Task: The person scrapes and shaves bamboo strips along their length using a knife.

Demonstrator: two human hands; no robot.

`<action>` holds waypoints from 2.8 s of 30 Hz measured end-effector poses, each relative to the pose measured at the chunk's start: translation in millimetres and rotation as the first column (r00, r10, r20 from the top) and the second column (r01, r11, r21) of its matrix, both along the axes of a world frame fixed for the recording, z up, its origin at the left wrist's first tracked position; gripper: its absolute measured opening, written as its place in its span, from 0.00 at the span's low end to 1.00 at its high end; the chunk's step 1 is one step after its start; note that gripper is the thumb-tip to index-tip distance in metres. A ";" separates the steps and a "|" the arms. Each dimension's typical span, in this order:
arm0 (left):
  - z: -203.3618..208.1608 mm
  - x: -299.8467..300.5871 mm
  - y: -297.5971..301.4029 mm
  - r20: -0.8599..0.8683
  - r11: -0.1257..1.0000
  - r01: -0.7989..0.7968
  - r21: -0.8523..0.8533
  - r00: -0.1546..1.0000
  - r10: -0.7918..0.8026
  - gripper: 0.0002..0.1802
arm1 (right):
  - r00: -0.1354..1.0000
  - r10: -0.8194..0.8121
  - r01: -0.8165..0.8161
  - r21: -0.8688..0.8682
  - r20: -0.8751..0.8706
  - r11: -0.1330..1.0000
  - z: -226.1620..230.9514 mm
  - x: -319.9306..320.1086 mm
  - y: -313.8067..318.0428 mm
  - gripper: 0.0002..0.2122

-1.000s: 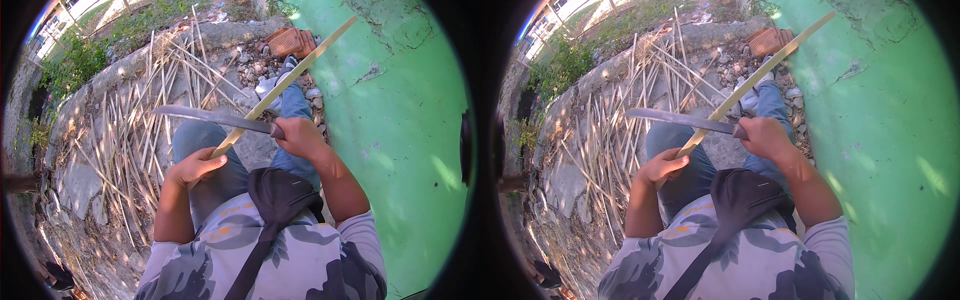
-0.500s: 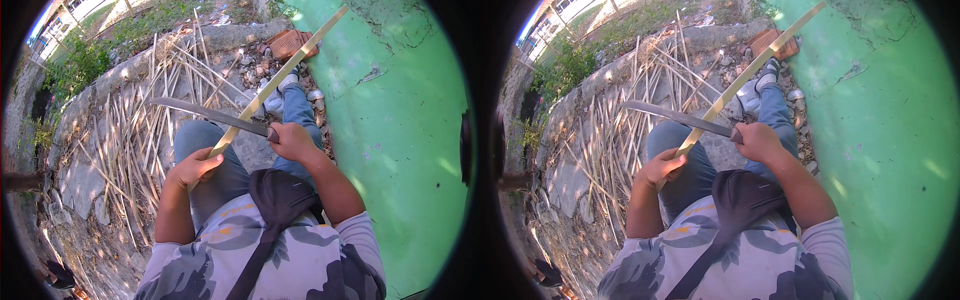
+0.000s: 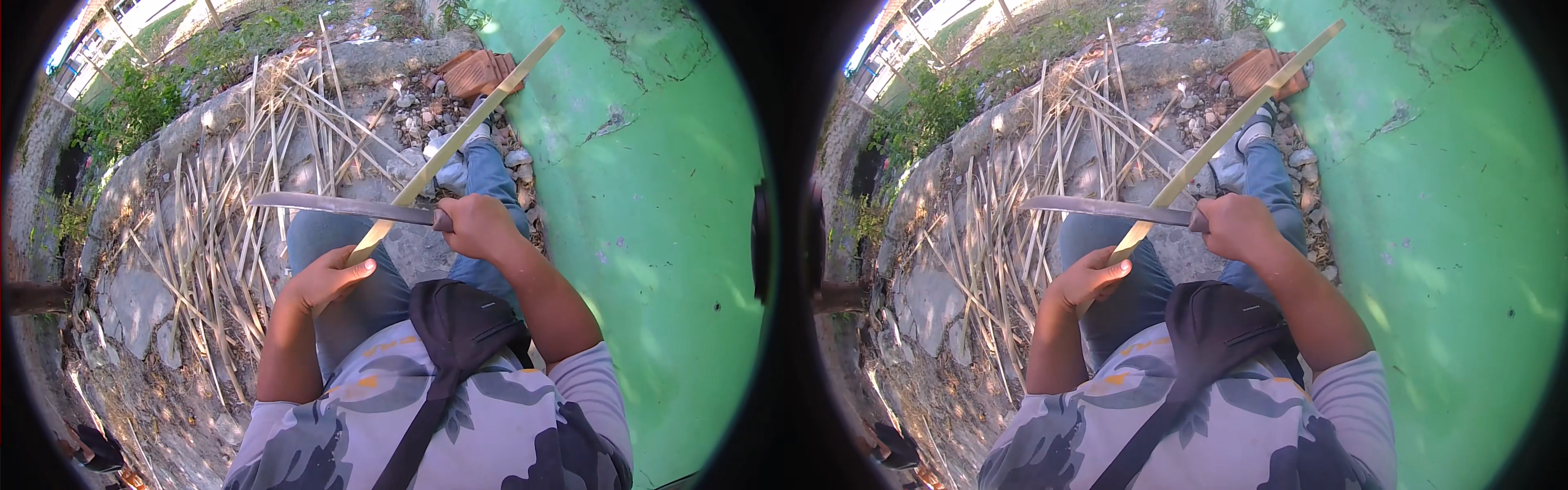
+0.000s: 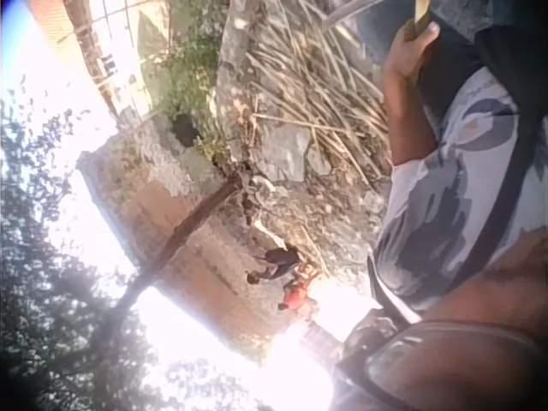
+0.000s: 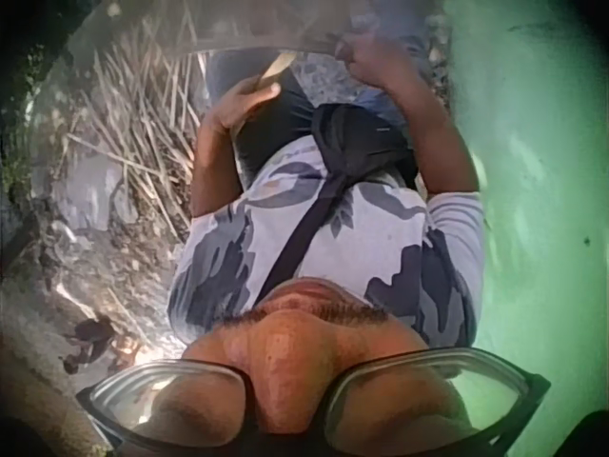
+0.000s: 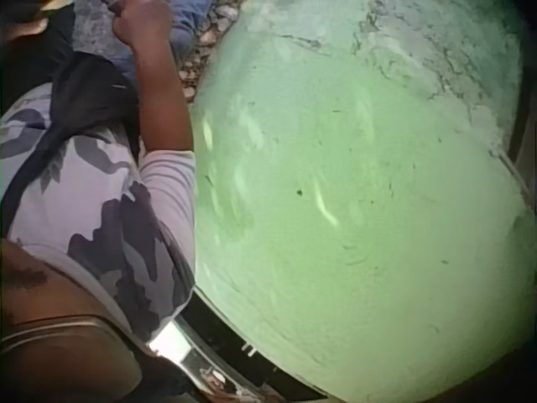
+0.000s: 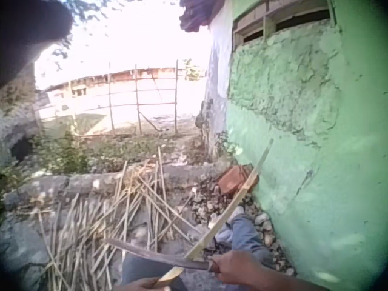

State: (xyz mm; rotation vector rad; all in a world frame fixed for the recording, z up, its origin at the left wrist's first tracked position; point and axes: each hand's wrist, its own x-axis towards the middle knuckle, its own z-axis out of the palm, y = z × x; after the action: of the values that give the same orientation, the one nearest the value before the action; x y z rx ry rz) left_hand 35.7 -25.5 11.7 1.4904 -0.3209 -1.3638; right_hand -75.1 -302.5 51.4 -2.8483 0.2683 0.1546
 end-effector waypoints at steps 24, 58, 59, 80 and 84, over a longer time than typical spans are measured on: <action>4.8 -0.7 -6.8 0.053 1.000 0.018 0.023 0.998 -0.019 0.34 | 0.977 -0.135 0.102 0.188 0.167 0.977 -37.4 -3.0 -59.8 0.08; -1.6 8.6 3.6 -0.078 0.997 0.071 -0.042 0.994 -0.074 0.35 | 0.998 0.022 -0.028 -0.090 -0.065 0.996 40.1 7.8 -27.1 0.07; 1.1 6.2 4.0 -0.058 0.997 0.059 -0.053 0.996 -0.063 0.35 | 0.996 0.004 -0.012 -0.100 -0.084 0.995 39.5 9.0 -34.1 0.07; 0.5 9.6 -4.3 -0.005 0.998 0.064 -0.029 0.998 -0.064 0.28 | 0.975 -0.222 0.222 -0.114 0.006 0.968 35.2 4.6 -106.7 0.06; -7.7 17.2 2.8 -0.093 0.990 0.130 -0.048 0.987 -0.134 0.29 | 0.998 -0.065 0.069 -0.234 0.024 0.970 44.6 5.7 -75.9 0.04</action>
State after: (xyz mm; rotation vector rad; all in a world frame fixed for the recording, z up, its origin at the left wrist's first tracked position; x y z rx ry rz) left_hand 52.9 -22.7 3.9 1.3847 -0.3900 -1.5195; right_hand -69.4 -378.4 96.0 -3.0680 0.4040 0.0909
